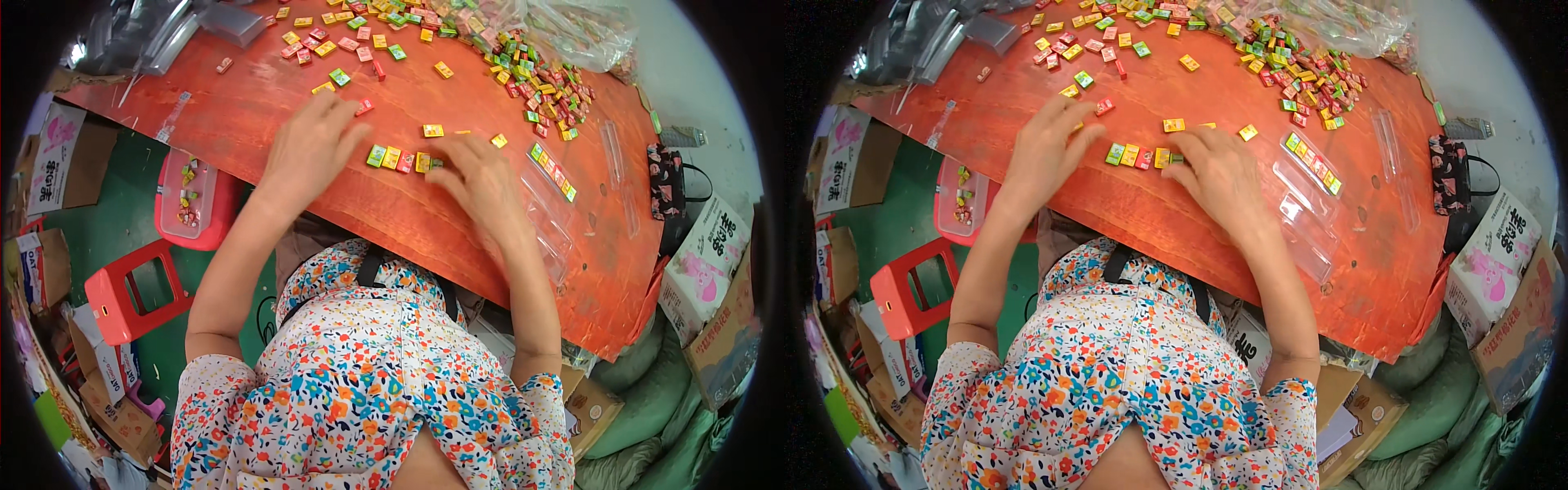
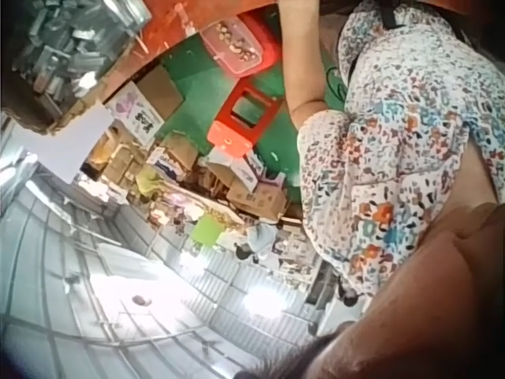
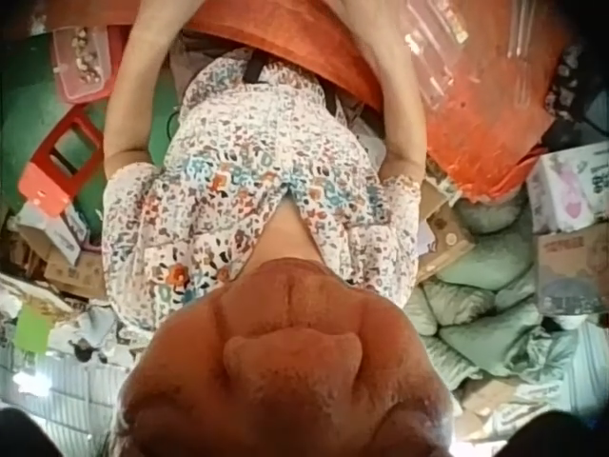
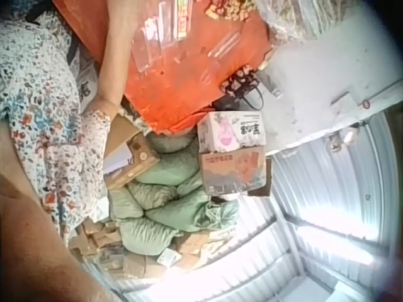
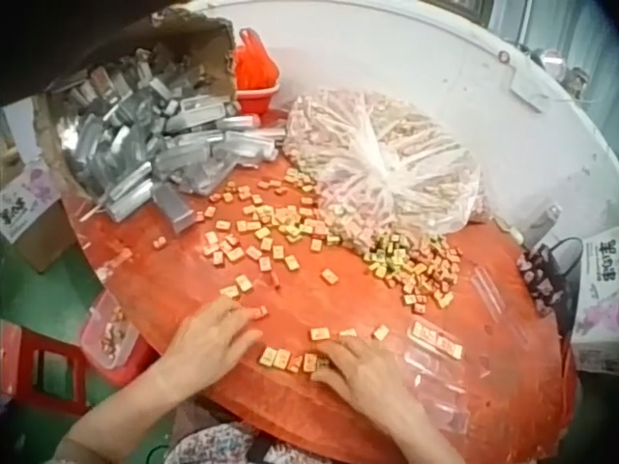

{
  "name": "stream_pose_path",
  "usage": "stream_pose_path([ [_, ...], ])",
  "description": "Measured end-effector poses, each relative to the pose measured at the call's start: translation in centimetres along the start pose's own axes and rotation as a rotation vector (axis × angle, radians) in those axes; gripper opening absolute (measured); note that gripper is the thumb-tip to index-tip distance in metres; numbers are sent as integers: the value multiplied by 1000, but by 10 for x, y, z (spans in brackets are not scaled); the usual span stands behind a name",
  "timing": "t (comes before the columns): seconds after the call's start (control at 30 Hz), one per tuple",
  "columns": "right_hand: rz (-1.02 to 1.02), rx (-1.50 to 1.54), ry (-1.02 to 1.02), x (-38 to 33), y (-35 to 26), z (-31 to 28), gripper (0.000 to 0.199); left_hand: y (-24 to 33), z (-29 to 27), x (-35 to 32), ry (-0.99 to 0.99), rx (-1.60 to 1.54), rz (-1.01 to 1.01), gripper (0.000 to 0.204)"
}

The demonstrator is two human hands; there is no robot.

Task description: Sorting small colored toy tiles into plastic sleeves and placing the finished sets into a cardboard box.

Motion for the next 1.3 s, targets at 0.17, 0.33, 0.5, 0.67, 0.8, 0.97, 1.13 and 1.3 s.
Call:
stream_pose_path([
  [0.17, 36, 39, 131, 71, 17, 9, 27, 0, 14, 26, -17, 197, 103, 20],
  [0.33, 94, -101, -8, 135, 22, 43, 30, -3, 28, 33, -68, 299, 128, 14],
  [0.5, 133, -131, -107, 136, 32, 49, 28, -1, 10, 17, 2, 206, 86, 12],
  [0.67, 255, 112, 94, 103, 66, 27, 18, 11, -1, -4, -16, 193, 90, 14],
  [0.8, 167, -300, 226, 97, 77, 6, 19, 20, -1, -20, -37, 154, 88, 17],
  [0.97, -124, -139, 219, 125, 21, 28, 23, 15, -6, -27, 10, 124, 82, 19],
  [1.13, -356, -172, 90, 143, -20, 55, 28, 16, -7, -31, 1, 146, 85, 27],
  [1.3, -165, -236, 2, 162, 16, 60, 32, 17, -7, -31, -21, 160, 88, 28],
])
Point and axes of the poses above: each hand's wrist, its own x-axis towards the middle knuckle, its own z-axis out of the palm, y = z × x, the point moved 7 cm from there along x, towards the middle knuckle, and after that the axes turned 2 degrees about -z, right-handed, at the moved point
